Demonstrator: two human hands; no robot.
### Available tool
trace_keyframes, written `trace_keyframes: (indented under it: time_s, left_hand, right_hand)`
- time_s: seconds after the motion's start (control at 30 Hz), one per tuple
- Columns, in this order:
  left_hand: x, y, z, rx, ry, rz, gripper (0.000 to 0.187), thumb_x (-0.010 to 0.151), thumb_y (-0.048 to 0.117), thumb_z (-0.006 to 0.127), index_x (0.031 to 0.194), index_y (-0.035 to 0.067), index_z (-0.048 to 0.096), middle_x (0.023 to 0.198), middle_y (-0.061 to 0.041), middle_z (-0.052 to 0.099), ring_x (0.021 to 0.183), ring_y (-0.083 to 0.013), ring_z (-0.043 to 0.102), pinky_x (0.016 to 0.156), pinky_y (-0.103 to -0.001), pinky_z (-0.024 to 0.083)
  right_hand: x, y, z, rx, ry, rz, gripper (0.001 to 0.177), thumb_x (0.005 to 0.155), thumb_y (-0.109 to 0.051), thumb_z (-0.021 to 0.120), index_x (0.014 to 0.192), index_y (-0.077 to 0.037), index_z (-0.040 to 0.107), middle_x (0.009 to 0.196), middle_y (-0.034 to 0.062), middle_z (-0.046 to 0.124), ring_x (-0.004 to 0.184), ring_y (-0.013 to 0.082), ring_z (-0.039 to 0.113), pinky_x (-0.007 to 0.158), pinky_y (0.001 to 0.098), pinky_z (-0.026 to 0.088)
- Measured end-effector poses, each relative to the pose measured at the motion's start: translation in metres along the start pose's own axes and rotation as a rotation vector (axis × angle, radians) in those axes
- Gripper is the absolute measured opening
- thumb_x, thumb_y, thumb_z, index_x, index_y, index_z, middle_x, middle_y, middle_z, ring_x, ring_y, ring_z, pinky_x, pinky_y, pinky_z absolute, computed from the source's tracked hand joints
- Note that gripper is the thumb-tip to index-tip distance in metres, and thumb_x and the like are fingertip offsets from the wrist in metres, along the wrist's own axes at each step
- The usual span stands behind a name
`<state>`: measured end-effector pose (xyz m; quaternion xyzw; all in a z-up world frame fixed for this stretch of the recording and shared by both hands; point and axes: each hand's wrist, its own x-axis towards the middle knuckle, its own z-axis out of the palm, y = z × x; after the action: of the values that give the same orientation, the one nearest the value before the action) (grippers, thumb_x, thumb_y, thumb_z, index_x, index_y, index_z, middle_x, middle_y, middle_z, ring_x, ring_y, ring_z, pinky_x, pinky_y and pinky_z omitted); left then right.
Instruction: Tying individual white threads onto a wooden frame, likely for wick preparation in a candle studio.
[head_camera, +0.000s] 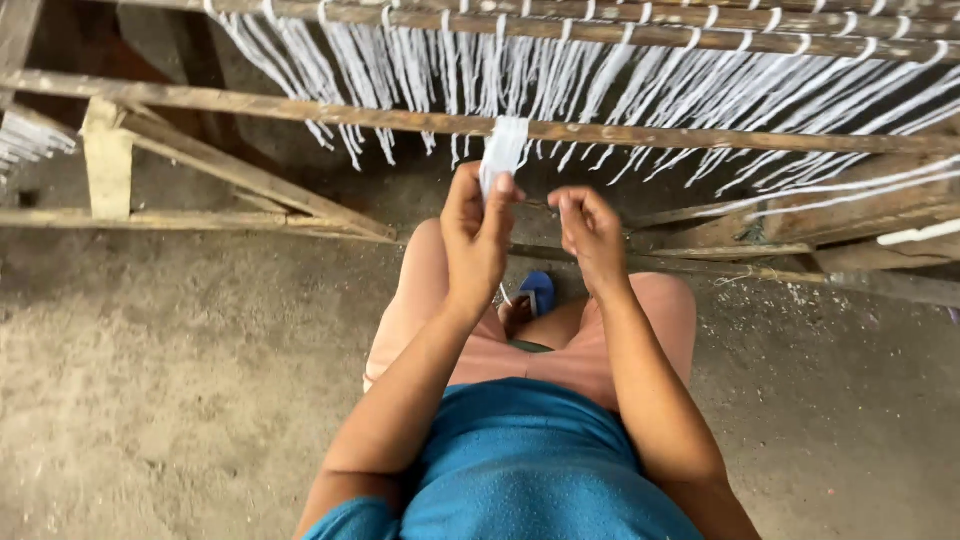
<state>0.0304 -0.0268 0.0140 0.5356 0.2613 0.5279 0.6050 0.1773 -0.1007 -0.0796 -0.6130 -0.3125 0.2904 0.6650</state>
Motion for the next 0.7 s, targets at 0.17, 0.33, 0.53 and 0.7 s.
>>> trace_keyframes:
  time_s: [0.17, 0.33, 0.53, 0.7]
  left_hand:
    - [0.0, 0.01, 0.003, -0.053, -0.029, 0.037, 0.014, 0.106, 0.02, 0.06, 0.101, 0.007, 0.063, 0.075, -0.005, 0.067, 0.053, -0.0068, 0.053, 0.051, -0.021, 0.041]
    - [0.005, 0.025, 0.004, -0.076, 0.012, 0.012, 0.013, 0.102, 0.017, 0.067, 0.099, 0.004, 0.069, 0.082, -0.006, 0.072, 0.08, -0.0064, 0.062, 0.079, -0.027, 0.055]
    - [0.007, 0.017, -0.013, 0.156, -0.089, 0.025, 0.012, 0.103, 0.012, 0.065, 0.096, 0.004, 0.069, 0.075, -0.01, 0.068, 0.076, -0.0156, 0.061, 0.081, -0.033, 0.052]
    - [0.008, 0.011, -0.005, 0.013, 0.0, -0.001, 0.008, 0.101, 0.004, 0.068, 0.093, 0.004, 0.066, 0.084, -0.007, 0.07, 0.082, -0.011, 0.062, 0.08, -0.031, 0.055]
  right_hand:
    - [0.004, -0.103, 0.058, -0.009, -0.101, -0.314, 0.027, 0.104, -0.015, 0.067, 0.127, -0.002, 0.067, 0.095, 0.0028, 0.058, 0.084, 0.0046, 0.054, 0.076, 0.0197, 0.049]
    - [0.009, -0.104, 0.057, 0.342, -0.014, -0.229, 0.013, 0.101, -0.009, 0.066, 0.112, -0.003, 0.063, 0.107, 0.0092, 0.068, 0.097, 0.0155, 0.068, 0.086, 0.0251, 0.056]
    - [0.006, -0.105, 0.078, 0.223, 0.016, -0.051, 0.021, 0.086, -0.019, 0.082, 0.098, -0.005, 0.072, 0.072, 0.0048, 0.072, 0.058, 0.0071, 0.067, 0.044, 0.0211, 0.051]
    - [0.018, -0.103, 0.073, 0.202, 0.032, -0.153, 0.015, 0.089, -0.013, 0.079, 0.098, -0.003, 0.073, 0.063, 0.0042, 0.065, 0.054, 0.0042, 0.059, 0.047, 0.0173, 0.046]
